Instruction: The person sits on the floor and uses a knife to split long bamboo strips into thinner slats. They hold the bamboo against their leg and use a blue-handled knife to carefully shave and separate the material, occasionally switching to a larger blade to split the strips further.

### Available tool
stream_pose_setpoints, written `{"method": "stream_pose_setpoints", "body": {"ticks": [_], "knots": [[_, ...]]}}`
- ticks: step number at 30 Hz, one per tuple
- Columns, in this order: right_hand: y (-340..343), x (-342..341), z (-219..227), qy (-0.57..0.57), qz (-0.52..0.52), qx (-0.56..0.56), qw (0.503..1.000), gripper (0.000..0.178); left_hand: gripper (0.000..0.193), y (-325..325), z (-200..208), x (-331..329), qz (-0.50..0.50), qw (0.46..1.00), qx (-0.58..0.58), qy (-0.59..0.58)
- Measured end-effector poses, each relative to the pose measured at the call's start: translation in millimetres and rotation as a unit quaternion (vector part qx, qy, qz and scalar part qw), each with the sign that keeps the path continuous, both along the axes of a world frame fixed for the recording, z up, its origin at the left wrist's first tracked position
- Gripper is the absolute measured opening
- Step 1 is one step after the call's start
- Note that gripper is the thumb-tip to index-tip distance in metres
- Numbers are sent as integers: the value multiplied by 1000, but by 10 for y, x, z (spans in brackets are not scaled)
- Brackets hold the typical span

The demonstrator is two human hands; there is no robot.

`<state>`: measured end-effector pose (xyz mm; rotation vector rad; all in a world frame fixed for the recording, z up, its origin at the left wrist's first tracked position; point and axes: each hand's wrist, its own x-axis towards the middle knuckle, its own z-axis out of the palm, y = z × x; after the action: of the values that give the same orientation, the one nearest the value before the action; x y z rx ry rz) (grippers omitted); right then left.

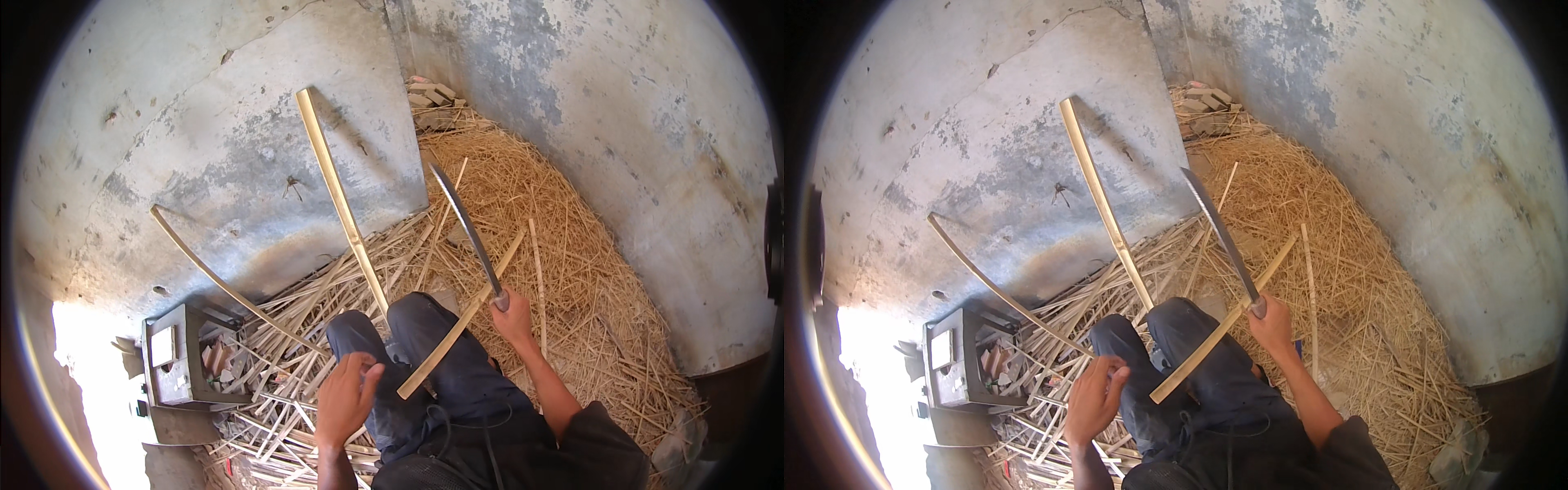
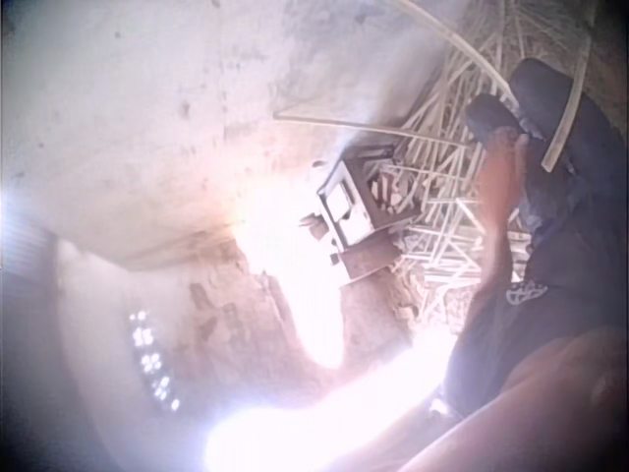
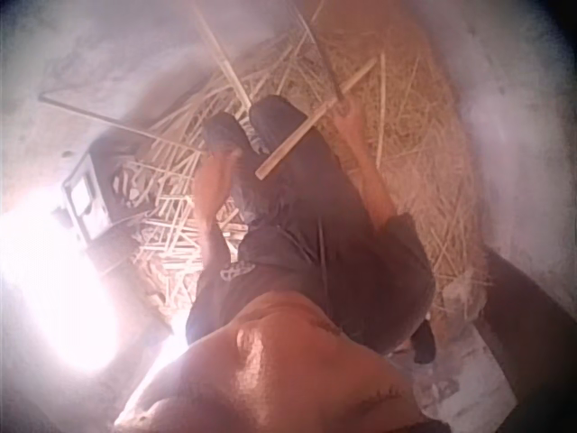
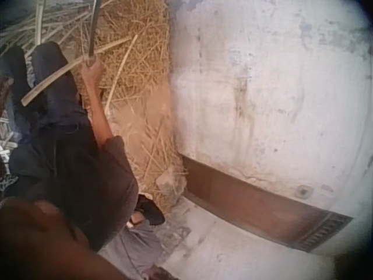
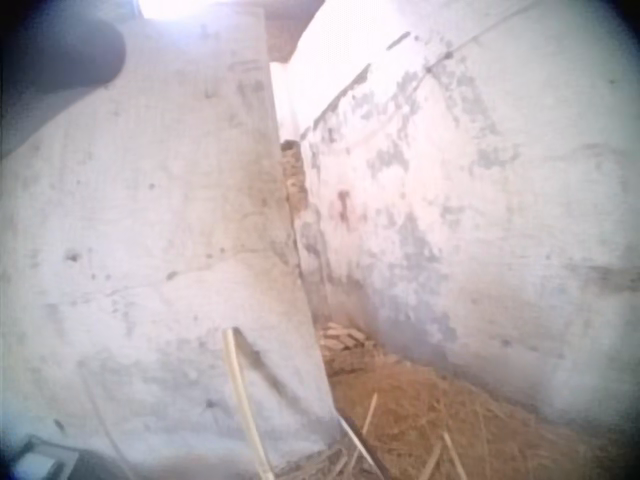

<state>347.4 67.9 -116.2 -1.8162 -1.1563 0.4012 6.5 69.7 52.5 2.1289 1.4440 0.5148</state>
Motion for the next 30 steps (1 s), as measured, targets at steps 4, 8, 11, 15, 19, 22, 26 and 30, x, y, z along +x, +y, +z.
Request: {"method": "stream_pose_setpoints", "body": {"ticks": [4,8,11,15,19,22,26,30], "knots": [[-191,39,-96,77,-40,-50,995,23,53,173,-26,545,-93,995,21,5],[-408,166,-240,56,-56,-91,993,29,75,412,-668,1047,-162,975,-3,154],[-555,285,-309,20,-22,-131,991,27,77,394,-1084,1171,-185,954,-49,233],[-790,284,-709,-36,42,-69,996,22,60,126,-1332,1125,-171,949,-93,248],[-821,226,-796,-56,94,-120,987,22,39,-61,-1518,1058,-169,963,-116,172],[-795,240,-821,-48,123,-146,980,23,31,-115,-1454,1004,-177,970,-122,116],[-668,260,-765,-49,166,-149,974,21,26,-129,-1450,883,-178,971,-145,64],[-517,250,-623,-59,174,-152,971,20,26,-81,-1305,808,-180,969,-172,-11]]}}
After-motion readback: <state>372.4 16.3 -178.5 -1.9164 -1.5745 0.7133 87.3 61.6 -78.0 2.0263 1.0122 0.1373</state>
